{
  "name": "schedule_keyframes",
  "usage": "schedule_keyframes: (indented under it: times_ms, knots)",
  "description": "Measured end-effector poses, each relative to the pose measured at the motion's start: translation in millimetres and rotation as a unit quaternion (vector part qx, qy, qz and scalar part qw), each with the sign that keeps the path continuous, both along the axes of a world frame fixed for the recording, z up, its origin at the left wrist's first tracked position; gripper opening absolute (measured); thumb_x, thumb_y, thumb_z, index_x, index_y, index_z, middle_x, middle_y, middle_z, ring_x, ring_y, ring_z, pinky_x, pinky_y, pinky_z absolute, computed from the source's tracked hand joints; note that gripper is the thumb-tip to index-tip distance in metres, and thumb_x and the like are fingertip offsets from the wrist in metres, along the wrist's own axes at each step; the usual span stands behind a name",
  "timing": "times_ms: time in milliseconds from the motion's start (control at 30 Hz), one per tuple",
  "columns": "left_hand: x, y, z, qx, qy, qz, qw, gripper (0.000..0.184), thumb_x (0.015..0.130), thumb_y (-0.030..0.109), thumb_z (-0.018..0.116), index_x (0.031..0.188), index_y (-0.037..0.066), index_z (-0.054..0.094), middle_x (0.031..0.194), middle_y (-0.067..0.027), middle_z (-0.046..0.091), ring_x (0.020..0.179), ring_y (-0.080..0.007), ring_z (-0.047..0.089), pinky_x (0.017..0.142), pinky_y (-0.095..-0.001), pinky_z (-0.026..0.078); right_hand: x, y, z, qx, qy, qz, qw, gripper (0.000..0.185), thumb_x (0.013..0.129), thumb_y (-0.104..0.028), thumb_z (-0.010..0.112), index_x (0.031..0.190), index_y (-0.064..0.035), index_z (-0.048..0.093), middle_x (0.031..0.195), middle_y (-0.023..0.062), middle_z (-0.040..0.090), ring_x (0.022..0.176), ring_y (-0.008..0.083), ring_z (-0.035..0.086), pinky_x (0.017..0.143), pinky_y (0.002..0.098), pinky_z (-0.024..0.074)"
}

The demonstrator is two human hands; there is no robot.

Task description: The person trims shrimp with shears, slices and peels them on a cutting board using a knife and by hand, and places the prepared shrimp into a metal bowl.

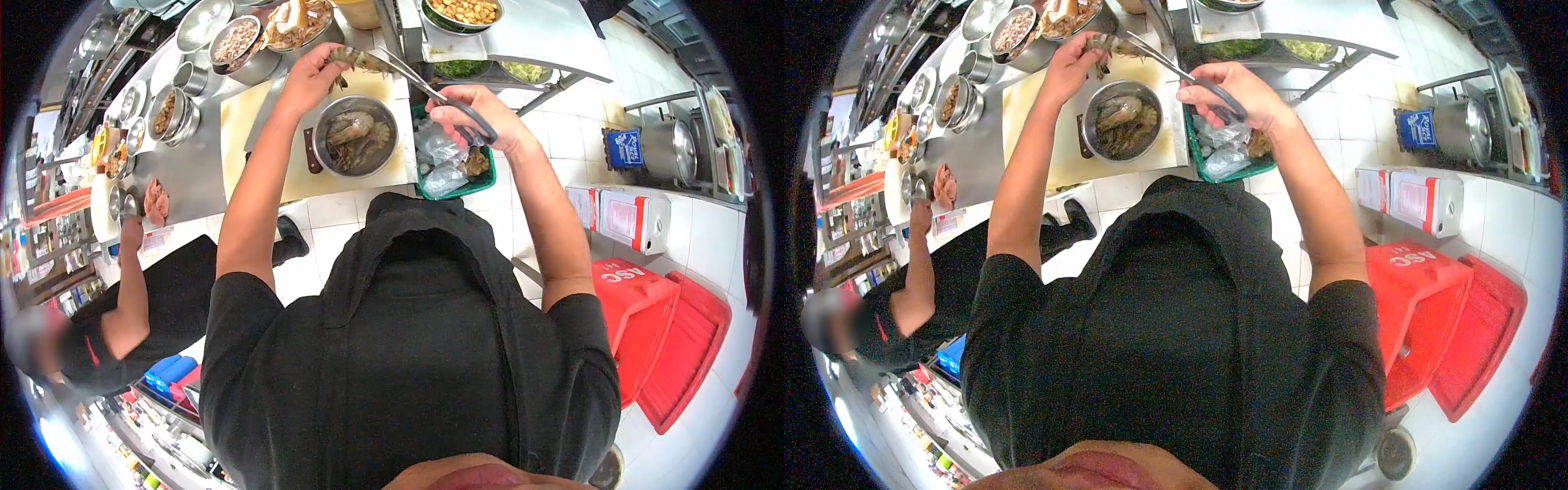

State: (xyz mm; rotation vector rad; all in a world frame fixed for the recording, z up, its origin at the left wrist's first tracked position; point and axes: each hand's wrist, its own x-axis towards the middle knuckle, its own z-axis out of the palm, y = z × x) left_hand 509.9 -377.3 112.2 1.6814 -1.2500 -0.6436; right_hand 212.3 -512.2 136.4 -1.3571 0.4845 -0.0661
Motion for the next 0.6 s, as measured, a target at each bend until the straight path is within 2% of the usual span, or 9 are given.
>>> schedule_keyframes:
  times_ms: [133,600]
  knots:
    - [-16,18,21,0.040,0.001,-0.014,0.999,0.026,0.097,0.007,0.057,0.123,0.004,0.059,0.093,-0.0008,0.067,0.089,-0.0086,0.061,0.083,-0.0253,0.049,4,-1,26,-0.031,0.020,0.048,0.998,0.036,0.083,-0.032,0.081,0.097,-0.0017,0.068,0.061,-0.0002,0.057,0.047,0.0061,0.052,0.042,0.0213,0.0393]
    - [-31,47,14,0.017,0.013,-0.008,1.000,0.027,0.100,0.009,0.055,0.126,0.004,0.059,0.095,0.0010,0.065,0.090,-0.0085,0.060,0.085,-0.0249,0.048,-7,7,33,-0.079,0.068,0.097,0.990,0.034,0.082,-0.035,0.081,0.087,-0.0036,0.068,0.059,-0.0009,0.056,0.045,0.0056,0.051,0.037,0.0221,0.0383]
